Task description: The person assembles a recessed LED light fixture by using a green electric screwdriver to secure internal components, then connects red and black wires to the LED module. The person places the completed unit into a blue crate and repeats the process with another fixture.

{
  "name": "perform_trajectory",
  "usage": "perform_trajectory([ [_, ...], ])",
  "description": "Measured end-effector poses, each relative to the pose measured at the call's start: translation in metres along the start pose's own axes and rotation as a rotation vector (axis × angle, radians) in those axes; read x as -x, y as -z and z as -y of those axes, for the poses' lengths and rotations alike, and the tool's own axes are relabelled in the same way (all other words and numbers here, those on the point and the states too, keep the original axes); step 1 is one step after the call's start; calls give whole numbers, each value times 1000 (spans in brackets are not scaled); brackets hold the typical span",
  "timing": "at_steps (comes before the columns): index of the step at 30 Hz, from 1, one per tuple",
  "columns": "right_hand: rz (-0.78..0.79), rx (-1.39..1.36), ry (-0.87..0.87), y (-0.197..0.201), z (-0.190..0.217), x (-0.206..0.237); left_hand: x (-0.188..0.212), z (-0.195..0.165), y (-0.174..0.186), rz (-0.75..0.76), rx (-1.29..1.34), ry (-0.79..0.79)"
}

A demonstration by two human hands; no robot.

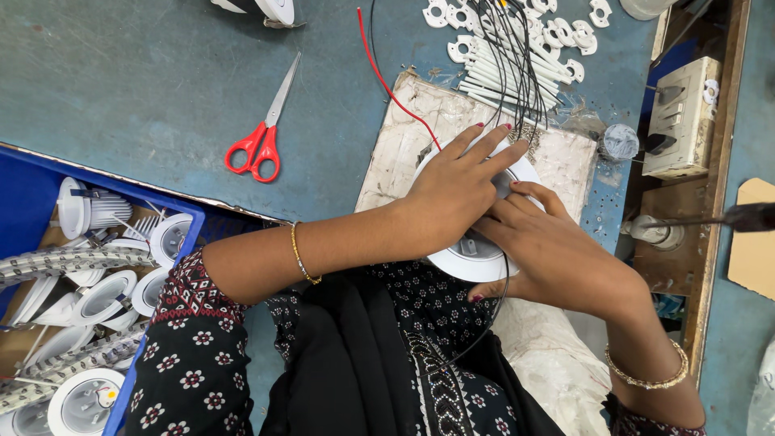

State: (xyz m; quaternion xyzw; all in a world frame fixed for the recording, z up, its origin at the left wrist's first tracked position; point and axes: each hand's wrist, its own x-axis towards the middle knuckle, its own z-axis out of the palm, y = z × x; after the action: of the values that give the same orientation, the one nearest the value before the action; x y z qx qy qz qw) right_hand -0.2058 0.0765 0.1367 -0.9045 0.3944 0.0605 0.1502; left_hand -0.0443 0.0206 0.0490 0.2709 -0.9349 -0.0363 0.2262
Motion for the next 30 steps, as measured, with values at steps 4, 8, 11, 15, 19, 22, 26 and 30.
perform_trajectory([
  [4, -116, -25, -6, 12, 4, 15, -1, 0, 2, 58, -7, 1],
  [8, -551, 24, 18, 43, 16, 59, -1, 0, 4, 52, 5, -5],
  [11, -832, -213, 132, 44, 13, 80, 1, -1, 4, 32, -14, -12],
  [15, -889, -606, 324, 20, -9, 79, 2, -1, 1, 1, -10, -10],
  [19, -885, -841, 439, 9, -24, 78, 1, 0, 1, -4, -7, -12],
  [22, -879, -940, 485, 9, -30, 82, 1, 1, 1, -1, 11, -9],
  [26, -875, -1032, 522, 2, -41, 83, 0, 2, 1, 24, 16, -18],
  [30, -884, -1108, 539, -8, -51, 83, -2, 0, 1, 21, -7, -16],
])
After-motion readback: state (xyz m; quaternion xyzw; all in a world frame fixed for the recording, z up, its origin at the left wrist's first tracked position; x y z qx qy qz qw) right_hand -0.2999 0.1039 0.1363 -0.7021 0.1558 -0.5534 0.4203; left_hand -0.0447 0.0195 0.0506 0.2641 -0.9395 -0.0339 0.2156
